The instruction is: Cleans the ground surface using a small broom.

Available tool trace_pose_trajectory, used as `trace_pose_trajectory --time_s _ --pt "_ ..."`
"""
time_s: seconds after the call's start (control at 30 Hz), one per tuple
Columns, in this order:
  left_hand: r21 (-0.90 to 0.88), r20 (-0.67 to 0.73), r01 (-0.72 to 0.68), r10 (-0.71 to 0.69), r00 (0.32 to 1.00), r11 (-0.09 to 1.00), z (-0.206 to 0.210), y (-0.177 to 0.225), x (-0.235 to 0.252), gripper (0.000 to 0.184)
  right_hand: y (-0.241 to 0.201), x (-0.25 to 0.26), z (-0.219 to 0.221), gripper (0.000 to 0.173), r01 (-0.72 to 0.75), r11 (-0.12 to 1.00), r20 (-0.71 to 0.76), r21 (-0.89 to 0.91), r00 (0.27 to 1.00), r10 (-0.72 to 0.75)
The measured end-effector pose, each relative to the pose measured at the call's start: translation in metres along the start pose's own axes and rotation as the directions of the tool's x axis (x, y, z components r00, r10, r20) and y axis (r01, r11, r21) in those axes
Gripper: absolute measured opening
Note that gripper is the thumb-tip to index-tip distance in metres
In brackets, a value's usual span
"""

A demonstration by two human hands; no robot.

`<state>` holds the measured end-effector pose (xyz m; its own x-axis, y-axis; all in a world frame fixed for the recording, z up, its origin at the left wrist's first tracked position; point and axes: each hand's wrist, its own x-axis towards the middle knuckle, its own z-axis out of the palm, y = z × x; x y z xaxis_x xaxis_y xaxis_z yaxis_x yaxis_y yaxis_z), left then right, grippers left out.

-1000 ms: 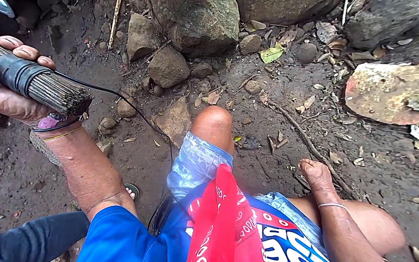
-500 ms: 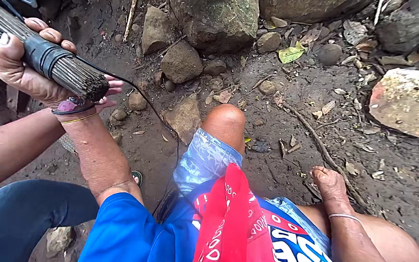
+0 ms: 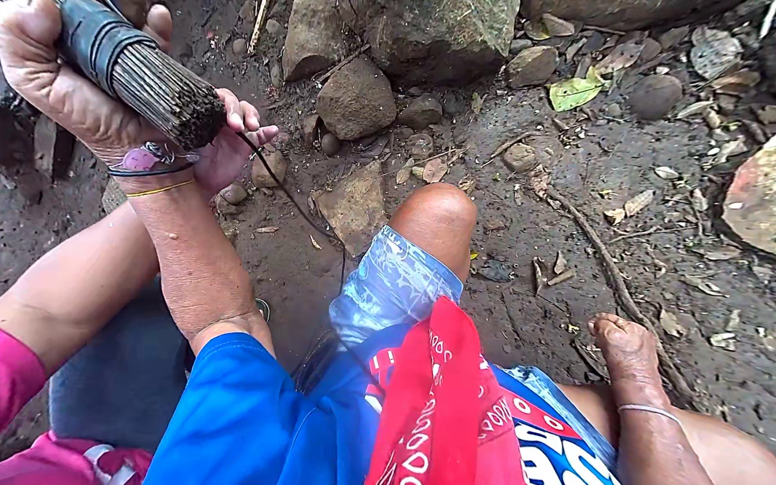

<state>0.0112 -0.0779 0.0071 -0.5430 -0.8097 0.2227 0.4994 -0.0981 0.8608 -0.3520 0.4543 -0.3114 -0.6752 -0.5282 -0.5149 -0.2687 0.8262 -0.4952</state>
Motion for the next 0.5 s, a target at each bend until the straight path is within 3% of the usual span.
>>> trace_pose_trajectory --time_s 0.1,0.17,0.27,0.33,0.43,0.5 --pt "0.044 -0.118 -0.262 0.265 0.957 0.964 0.04 -0.002 -0.006 0.035 0.001 0.001 0.0 0.041 -0.01 1.0 0.005 0.004 1.0 0.01" --pt "0.054 -0.177 -0.343 0.348 0.921 0.938 0.062 -0.006 -0.009 0.029 0.003 0.001 0.0 0.041 -0.023 1.0 0.011 0.01 1.0 0.022" --pt "0.239 -0.178 -0.336 0.381 0.907 0.911 0.063 -0.01 -0.008 0.02 0.005 0.001 -0.001 0.042 -0.032 0.999 0.015 0.008 0.999 0.032" --pt "0.442 -0.16 -0.357 0.464 0.871 0.823 0.056 -0.012 -0.006 0.01 0.005 0.001 -0.001 0.042 -0.029 1.0 0.012 0.009 0.999 0.029" --pt "0.68 -0.153 -0.293 0.521 0.84 0.672 0.063 -0.014 -0.008 0.028 0.003 0.001 -0.002 0.042 -0.009 1.0 0.011 0.012 1.0 0.008" --pt "0.749 -0.108 -0.23 0.457 0.883 0.621 0.067 -0.016 -0.011 0.03 -0.001 0.0 -0.007 0.042 0.002 1.0 0.022 0.003 1.0 -0.002"
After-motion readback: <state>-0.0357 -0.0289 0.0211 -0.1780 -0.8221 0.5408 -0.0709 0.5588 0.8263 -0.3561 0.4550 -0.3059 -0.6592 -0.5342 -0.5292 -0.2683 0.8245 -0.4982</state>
